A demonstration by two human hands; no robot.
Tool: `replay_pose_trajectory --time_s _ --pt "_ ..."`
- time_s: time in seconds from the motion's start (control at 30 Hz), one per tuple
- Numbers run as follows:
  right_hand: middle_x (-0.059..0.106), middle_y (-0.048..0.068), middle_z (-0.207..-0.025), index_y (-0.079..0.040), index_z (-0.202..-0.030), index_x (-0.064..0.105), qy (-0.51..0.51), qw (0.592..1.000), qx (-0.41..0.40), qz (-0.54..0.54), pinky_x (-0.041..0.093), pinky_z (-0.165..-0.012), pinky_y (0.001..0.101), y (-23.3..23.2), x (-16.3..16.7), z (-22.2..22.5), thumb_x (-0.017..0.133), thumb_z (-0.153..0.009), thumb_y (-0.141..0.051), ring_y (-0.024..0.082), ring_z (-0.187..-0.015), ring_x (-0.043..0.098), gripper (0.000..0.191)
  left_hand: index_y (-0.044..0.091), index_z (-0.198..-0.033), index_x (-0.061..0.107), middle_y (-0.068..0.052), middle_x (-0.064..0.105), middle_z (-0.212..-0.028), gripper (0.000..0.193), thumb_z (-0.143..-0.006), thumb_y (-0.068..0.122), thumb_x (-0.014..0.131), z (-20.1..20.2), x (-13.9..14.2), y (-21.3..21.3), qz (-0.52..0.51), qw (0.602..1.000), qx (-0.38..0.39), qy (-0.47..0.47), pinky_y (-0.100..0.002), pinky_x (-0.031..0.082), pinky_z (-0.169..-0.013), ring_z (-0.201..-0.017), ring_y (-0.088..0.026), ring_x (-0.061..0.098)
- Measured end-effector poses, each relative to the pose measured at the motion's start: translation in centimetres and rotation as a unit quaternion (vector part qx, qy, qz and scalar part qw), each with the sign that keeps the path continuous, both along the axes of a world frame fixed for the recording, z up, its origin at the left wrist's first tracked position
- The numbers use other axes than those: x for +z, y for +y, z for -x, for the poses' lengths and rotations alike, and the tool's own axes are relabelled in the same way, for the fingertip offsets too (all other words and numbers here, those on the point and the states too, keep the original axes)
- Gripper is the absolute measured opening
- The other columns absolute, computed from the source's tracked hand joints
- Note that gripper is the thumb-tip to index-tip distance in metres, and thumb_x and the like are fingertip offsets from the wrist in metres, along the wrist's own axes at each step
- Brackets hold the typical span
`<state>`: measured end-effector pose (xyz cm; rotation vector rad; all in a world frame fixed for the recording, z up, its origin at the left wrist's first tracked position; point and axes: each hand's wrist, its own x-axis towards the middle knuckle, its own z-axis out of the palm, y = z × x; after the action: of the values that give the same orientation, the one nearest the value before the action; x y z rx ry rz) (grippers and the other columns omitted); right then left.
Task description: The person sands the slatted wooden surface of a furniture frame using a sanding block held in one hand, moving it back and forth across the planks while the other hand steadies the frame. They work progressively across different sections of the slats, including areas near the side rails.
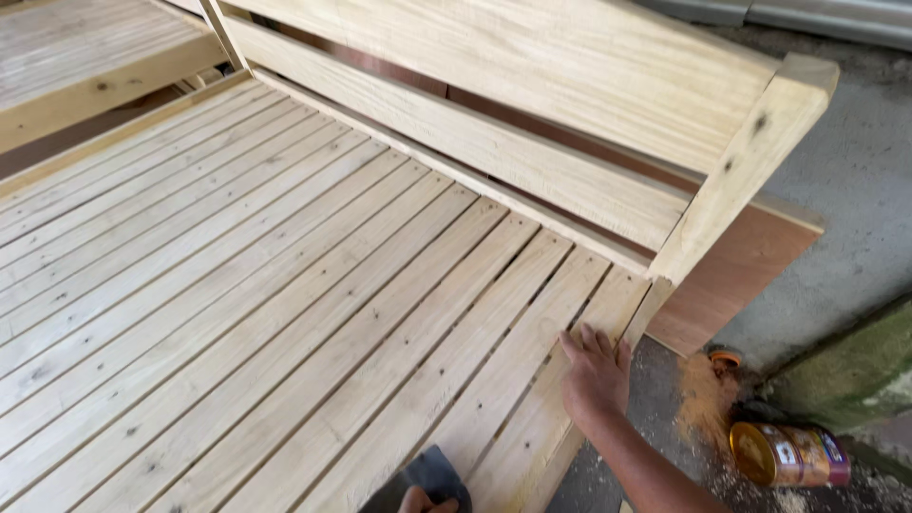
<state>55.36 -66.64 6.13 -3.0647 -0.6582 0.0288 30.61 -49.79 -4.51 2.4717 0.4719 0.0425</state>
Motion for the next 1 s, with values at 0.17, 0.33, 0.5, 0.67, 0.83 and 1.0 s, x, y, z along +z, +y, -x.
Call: replay_pose_trajectory --time_s 0.17,0.33,0.5,0.67,0.83,1.0 --pt "0.034 0.001 -0.163 -0.032 -0.149 0.049 -0.004 1.000 0.005 -0.014 0.006 -0.127 0.0453 -0.2 -0.4 -1.0 0.056 -0.089 -0.014 0.018 -0.153 0.026 0.063 0.012 -0.098 0.079 -0.011 0.061 -0.093 0.042 -0.065 -0.007 0.062 -5.5 3.0 -2.7 -0.032 0.973 -0.001 -0.226 -0.046 0.058 -0.072 -0.087 -0.035 0.070" --pt "0.038 0.000 -0.162 -0.034 -0.144 0.057 -0.012 0.999 -0.005 -0.040 0.006 -0.130 0.0435 -0.4 -0.8 -1.5 0.054 -0.089 -0.009 0.017 -0.152 0.029 0.060 0.009 -0.098 0.077 -0.013 0.060 -0.099 0.033 -0.068 -0.001 0.065 -11.1 8.6 -6.1 0.002 0.976 0.042 -0.214 -0.047 0.056 -0.075 -0.088 -0.038 0.066" --pt "0.037 0.000 -0.163 -0.035 -0.143 0.057 0.000 0.998 -0.004 -0.057 0.006 -0.128 0.0432 -0.5 -0.9 -1.3 0.054 -0.088 -0.007 0.018 -0.153 0.028 0.062 0.011 -0.103 0.080 -0.012 0.060 -0.092 0.042 -0.068 -0.003 0.063 -4.8 4.4 -3.2 0.004 0.981 0.016 -0.195 -0.043 0.059 -0.074 -0.085 -0.032 0.070" --pt "0.037 0.001 -0.162 -0.033 -0.143 0.056 -0.004 0.999 -0.003 -0.042 0.005 -0.128 0.0455 -0.3 -0.9 -1.3 0.053 -0.088 -0.009 0.019 -0.152 0.028 0.061 0.016 -0.107 0.080 -0.011 0.059 -0.087 0.036 -0.075 0.006 0.067 -3.2 0.6 -1.5 0.027 0.994 0.017 -0.105 -0.040 0.059 -0.073 -0.080 -0.028 0.071" --pt "0.040 0.002 -0.160 -0.032 -0.142 0.058 -0.007 0.999 -0.005 -0.044 0.007 -0.128 0.0451 -0.3 -0.8 -1.1 0.053 -0.088 -0.008 0.021 -0.152 0.030 0.059 0.008 -0.092 0.076 -0.014 0.060 -0.093 0.031 -0.066 -0.004 0.063 -12.5 5.8 -4.9 -0.021 0.966 0.002 -0.256 -0.047 0.055 -0.072 -0.084 -0.036 0.066" --pt "0.044 0.003 -0.159 -0.030 -0.139 0.062 -0.037 0.996 0.009 -0.077 0.010 -0.129 0.0459 -0.5 -0.4 -0.8 0.055 -0.087 -0.006 0.022 -0.151 0.034 0.058 0.009 -0.092 0.076 -0.013 0.061 -0.094 0.031 -0.068 -0.005 0.063 -12.0 6.1 -5.4 -0.002 0.960 0.038 -0.279 -0.047 0.056 -0.072 -0.084 -0.037 0.066"
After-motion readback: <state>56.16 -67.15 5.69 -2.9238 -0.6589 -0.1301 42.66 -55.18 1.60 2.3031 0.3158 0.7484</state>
